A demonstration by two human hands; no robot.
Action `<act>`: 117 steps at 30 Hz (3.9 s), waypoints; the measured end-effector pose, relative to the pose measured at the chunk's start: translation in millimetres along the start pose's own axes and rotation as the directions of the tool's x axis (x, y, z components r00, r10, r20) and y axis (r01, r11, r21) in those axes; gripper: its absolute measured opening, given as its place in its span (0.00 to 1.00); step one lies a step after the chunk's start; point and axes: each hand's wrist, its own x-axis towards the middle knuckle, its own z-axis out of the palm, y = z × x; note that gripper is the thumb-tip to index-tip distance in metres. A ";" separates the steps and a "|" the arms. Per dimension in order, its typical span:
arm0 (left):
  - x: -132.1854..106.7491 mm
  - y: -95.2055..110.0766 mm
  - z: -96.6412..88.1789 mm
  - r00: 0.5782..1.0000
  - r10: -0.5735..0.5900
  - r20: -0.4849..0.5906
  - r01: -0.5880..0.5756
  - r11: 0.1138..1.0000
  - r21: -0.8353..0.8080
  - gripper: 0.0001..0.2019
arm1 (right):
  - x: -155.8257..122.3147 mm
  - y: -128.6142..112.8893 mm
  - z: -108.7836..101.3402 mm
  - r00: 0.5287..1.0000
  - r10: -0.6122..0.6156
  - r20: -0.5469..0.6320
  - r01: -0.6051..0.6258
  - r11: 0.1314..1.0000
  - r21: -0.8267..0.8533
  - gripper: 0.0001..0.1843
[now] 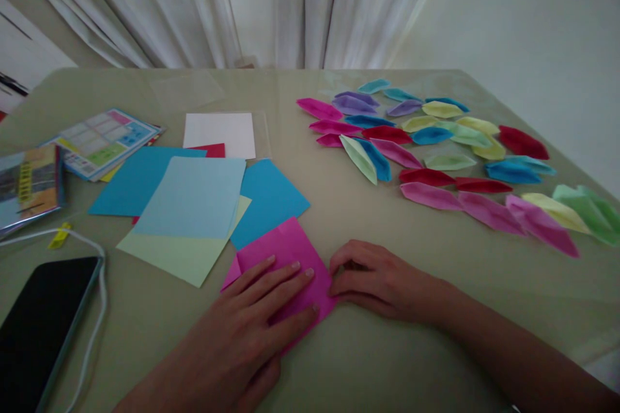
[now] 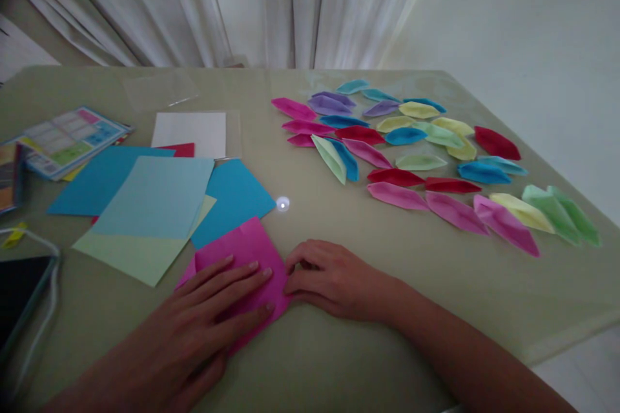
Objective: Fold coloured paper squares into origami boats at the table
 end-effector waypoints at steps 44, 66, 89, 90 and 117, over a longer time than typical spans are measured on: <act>3.3 11.0 0.9 0.999 0.040 -0.017 -0.041 0.998 -0.052 0.38 | 1.6 -17.4 28.6 0.965 0.253 -0.067 -0.257 0.964 -0.070 0.11; 4.6 13.2 -1.8 1.000 -0.028 -0.002 0.027 0.994 -0.108 0.44 | 4.7 -16.8 15.9 0.963 0.267 -0.035 -0.265 0.962 0.069 0.04; 5.6 14.6 2.7 0.999 -0.039 0.010 0.040 0.995 -0.090 0.41 | 3.7 -19.0 20.3 0.954 0.294 -0.061 -0.290 0.955 0.069 0.05; 5.4 14.7 2.4 0.999 -0.035 0.013 0.036 0.996 -0.086 0.41 | 3.8 -19.2 20.1 0.952 0.298 -0.066 -0.293 0.953 0.070 0.05; 8.1 17.7 11.8 0.997 -0.009 -0.078 0.007 1.000 -0.029 0.31 | 5.1 -20.3 7.4 0.830 0.549 -0.093 -0.557 0.814 -0.165 0.19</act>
